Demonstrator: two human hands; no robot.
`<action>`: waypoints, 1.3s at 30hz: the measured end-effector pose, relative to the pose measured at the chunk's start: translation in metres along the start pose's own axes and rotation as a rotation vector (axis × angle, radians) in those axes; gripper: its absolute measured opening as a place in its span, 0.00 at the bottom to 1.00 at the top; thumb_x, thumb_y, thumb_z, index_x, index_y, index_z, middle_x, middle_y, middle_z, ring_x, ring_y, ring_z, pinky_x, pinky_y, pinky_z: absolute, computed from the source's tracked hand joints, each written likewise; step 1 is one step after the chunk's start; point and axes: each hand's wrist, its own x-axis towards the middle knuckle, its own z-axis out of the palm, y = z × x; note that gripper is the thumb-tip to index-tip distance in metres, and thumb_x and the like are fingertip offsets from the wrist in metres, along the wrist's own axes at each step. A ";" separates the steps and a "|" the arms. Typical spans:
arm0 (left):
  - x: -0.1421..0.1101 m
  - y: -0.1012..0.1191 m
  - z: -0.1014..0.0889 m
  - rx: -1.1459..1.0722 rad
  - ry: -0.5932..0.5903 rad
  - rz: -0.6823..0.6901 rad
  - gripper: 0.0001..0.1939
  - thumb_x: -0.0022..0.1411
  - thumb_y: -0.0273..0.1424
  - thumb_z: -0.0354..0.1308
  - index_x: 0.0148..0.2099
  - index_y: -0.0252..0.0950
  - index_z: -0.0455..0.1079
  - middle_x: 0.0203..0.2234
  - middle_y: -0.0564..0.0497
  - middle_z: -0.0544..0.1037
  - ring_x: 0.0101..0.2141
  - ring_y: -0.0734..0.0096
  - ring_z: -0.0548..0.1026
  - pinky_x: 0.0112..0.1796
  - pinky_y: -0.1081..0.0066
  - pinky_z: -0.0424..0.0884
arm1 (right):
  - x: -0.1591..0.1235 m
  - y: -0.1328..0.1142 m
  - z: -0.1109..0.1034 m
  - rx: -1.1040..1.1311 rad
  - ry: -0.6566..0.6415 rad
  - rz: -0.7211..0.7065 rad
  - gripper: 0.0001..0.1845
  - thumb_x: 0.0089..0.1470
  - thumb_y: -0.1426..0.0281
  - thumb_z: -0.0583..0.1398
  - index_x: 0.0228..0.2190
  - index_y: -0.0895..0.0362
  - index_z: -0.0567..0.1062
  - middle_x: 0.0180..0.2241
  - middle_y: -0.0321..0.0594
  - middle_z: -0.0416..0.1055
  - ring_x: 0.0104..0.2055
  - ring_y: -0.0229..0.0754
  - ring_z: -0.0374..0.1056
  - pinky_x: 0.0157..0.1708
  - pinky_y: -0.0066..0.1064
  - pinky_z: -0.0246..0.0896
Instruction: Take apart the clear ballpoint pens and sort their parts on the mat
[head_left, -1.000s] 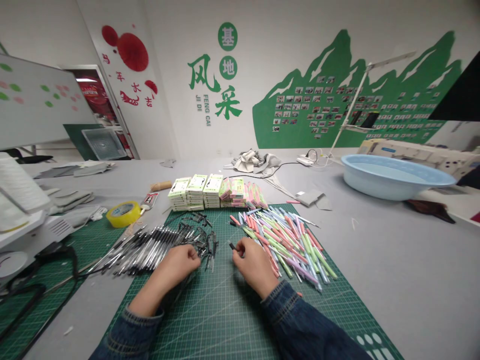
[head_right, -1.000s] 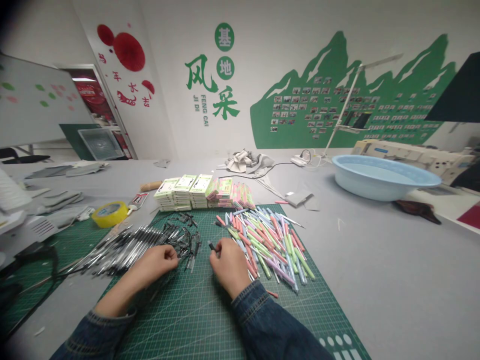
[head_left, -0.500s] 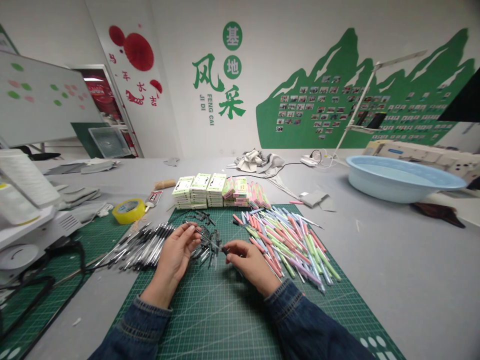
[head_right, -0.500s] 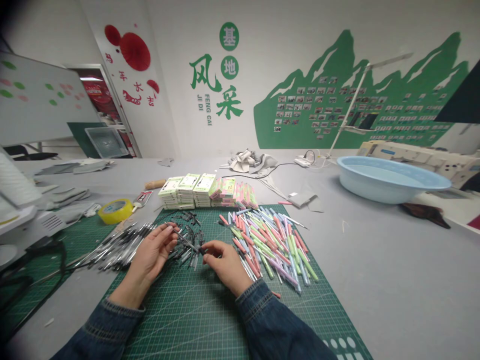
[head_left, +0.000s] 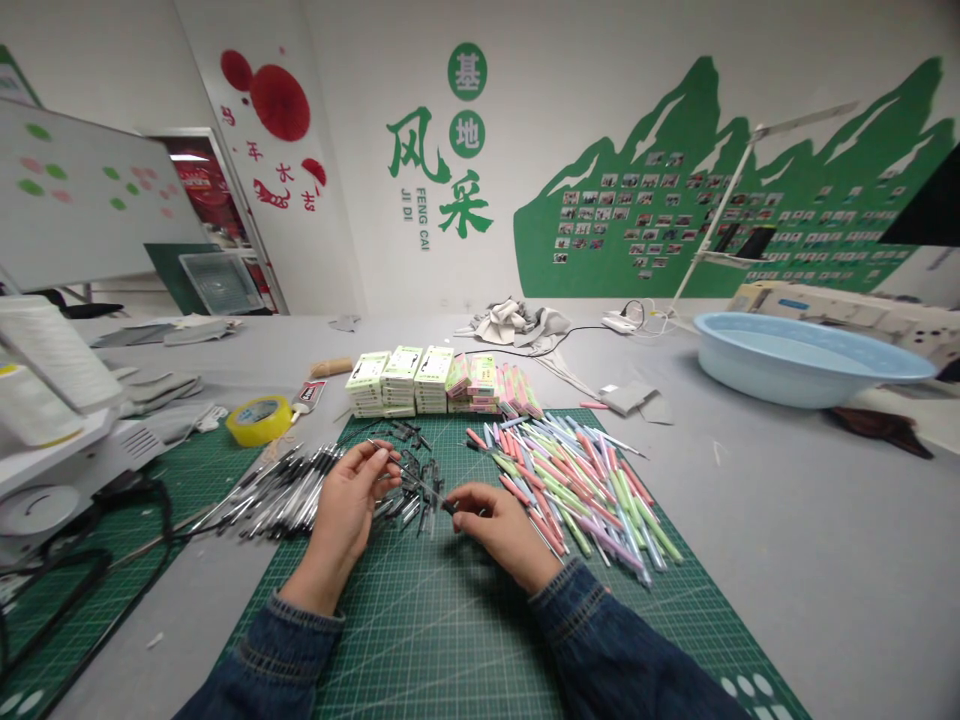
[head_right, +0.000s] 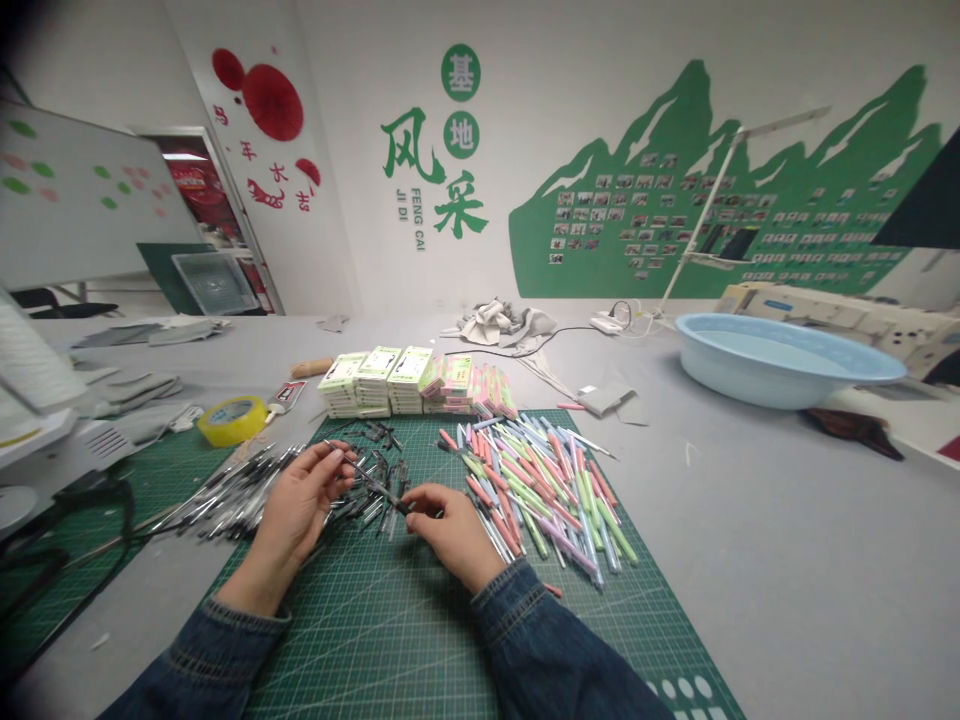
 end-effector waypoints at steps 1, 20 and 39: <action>-0.002 0.001 0.001 0.057 -0.028 0.029 0.14 0.51 0.35 0.64 0.39 0.35 0.71 0.31 0.52 0.76 0.27 0.77 0.72 0.29 0.76 0.72 | 0.000 0.000 0.000 0.002 0.002 0.003 0.11 0.46 0.72 0.60 0.35 0.56 0.77 0.24 0.34 0.71 0.29 0.38 0.64 0.32 0.30 0.55; 0.008 -0.004 -0.029 1.448 -0.543 0.065 0.05 0.47 0.28 0.58 0.28 0.39 0.74 0.26 0.52 0.78 0.30 0.66 0.73 0.30 0.72 0.60 | 0.001 -0.001 0.005 0.531 0.019 0.155 0.13 0.44 0.68 0.62 0.35 0.58 0.72 0.21 0.32 0.66 0.21 0.32 0.61 0.20 0.24 0.48; -0.011 0.000 0.009 0.410 -0.402 -0.124 0.10 0.54 0.36 0.59 0.36 0.35 0.70 0.22 0.55 0.70 0.22 0.76 0.68 0.25 0.75 0.67 | 0.001 0.006 0.009 0.125 0.025 0.019 0.11 0.48 0.71 0.58 0.36 0.55 0.74 0.22 0.31 0.64 0.22 0.34 0.59 0.24 0.27 0.54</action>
